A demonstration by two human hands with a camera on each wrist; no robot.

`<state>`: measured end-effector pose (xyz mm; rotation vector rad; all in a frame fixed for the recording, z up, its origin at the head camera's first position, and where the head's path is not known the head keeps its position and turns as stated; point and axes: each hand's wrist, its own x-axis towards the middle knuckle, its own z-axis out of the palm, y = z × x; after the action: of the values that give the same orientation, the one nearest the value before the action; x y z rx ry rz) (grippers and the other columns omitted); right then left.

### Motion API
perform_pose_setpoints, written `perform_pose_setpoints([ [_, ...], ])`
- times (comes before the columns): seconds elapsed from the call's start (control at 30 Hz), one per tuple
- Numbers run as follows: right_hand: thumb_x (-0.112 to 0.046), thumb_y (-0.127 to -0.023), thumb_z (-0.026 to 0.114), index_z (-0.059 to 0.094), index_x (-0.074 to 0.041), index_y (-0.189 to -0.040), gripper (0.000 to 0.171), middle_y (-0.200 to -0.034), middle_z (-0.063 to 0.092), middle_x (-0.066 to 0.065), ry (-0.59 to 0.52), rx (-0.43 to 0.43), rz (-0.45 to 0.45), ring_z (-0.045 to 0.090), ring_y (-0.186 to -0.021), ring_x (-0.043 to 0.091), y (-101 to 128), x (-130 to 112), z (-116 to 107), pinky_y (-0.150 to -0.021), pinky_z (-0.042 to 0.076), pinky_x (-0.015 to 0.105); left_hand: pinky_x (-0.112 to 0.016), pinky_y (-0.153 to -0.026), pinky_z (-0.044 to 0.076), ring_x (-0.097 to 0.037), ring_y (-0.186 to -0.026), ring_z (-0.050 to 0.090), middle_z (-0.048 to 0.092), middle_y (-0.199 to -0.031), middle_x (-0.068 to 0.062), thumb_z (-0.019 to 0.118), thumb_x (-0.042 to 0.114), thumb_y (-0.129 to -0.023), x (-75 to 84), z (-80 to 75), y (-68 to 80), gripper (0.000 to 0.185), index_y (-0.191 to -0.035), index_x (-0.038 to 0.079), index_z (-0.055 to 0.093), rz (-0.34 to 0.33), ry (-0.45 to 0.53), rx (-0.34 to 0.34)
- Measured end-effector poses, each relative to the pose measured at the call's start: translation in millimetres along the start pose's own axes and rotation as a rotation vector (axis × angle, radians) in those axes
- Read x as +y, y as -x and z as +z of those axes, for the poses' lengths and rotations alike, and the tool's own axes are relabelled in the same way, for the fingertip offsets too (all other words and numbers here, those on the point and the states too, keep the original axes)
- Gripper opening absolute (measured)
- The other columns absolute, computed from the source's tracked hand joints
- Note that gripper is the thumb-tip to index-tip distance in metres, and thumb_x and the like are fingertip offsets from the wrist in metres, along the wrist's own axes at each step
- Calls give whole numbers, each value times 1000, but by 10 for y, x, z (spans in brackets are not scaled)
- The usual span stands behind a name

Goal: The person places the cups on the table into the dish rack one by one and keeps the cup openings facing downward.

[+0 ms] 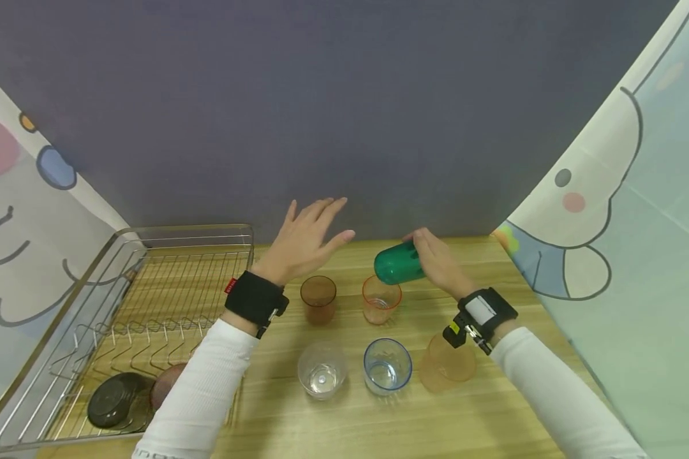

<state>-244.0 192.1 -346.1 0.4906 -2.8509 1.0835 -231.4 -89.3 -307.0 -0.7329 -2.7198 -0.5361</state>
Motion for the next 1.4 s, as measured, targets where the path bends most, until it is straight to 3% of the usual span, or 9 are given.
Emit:
perform_pose_setpoints([
  [0.23, -41, -100, 10, 49, -10, -122, 55, -120, 52, 12, -78, 1, 30, 50, -104, 29, -12, -65, 91, -85, 40, 38, -61, -113, 8, -25, -139, 29, 30, -151, -5, 13, 72, -87, 272, 180, -105, 77, -149, 27, 14, 41, -16, -20],
  [0.6, -48, -98, 3, 43, -14, -130, 61, -123, 46, 10, -169, -36, 88, 48, -104, 28, 43, -217, 158, -81, 42, 35, -59, -114, 10, -25, -139, 29, 31, -150, -5, 23, 67, -90, 535, 554, -177, 75, -149, 20, 17, 87, -21, -123],
  [0.8, -46, -98, 3, 38, -13, -130, 59, -117, 44, 13, -361, -69, 169, 45, -96, 26, 78, -301, 208, -75, 43, 32, -55, -110, 28, -28, -131, 40, 39, -144, -7, 23, 65, -92, 551, 746, -130, 73, -147, 17, 22, 109, -31, -102],
  [0.93, -50, -97, 3, 37, -11, -131, 62, -128, 39, 16, -429, -58, 201, 43, -108, 31, 112, -314, 212, -86, 43, 40, -46, -96, 45, -29, -121, 48, 45, -137, -8, 25, 65, -91, 581, 749, -129, 73, -146, 18, 25, 110, -4, -98],
  [1.1, -64, -92, 9, 36, -11, -131, 71, -136, 32, 15, -441, -60, 194, 39, -112, 30, 107, -334, 208, -88, 40, 38, -40, -84, 51, -26, -114, 50, 45, -134, -8, 25, 66, -90, 606, 711, -127, 73, -145, 18, 25, 78, 14, -121],
  [1.13, -64, -93, 10, 36, -11, -131, 70, -131, 34, 14, -436, -59, 193, 41, -106, 29, 104, -340, 211, -82, 40, 35, -40, -84, 51, -26, -113, 50, 45, -134, -8, 25, 66, -90, 610, 705, -124, 73, -145, 18, 25, 74, 19, -124],
  [1.2, -58, -95, 12, 35, -11, -133, 64, -131, 36, 13, -419, -56, 199, 40, -109, 27, 109, -347, 219, -85, 39, 34, -40, -85, 50, -25, -113, 49, 44, -134, -8, 25, 67, -90, 612, 697, -116, 74, -145, 18, 25, 67, 30, -128],
  [1.4, -45, -98, 12, 36, -12, -136, 56, -150, 22, 7, -446, -49, 228, 27, -134, 26, 111, -411, 269, -107, 29, 44, -39, -100, 42, -23, -123, 43, 41, -140, -6, 27, 64, -91, 539, 677, -61, 72, -145, 16, 27, 54, 165, -118],
])
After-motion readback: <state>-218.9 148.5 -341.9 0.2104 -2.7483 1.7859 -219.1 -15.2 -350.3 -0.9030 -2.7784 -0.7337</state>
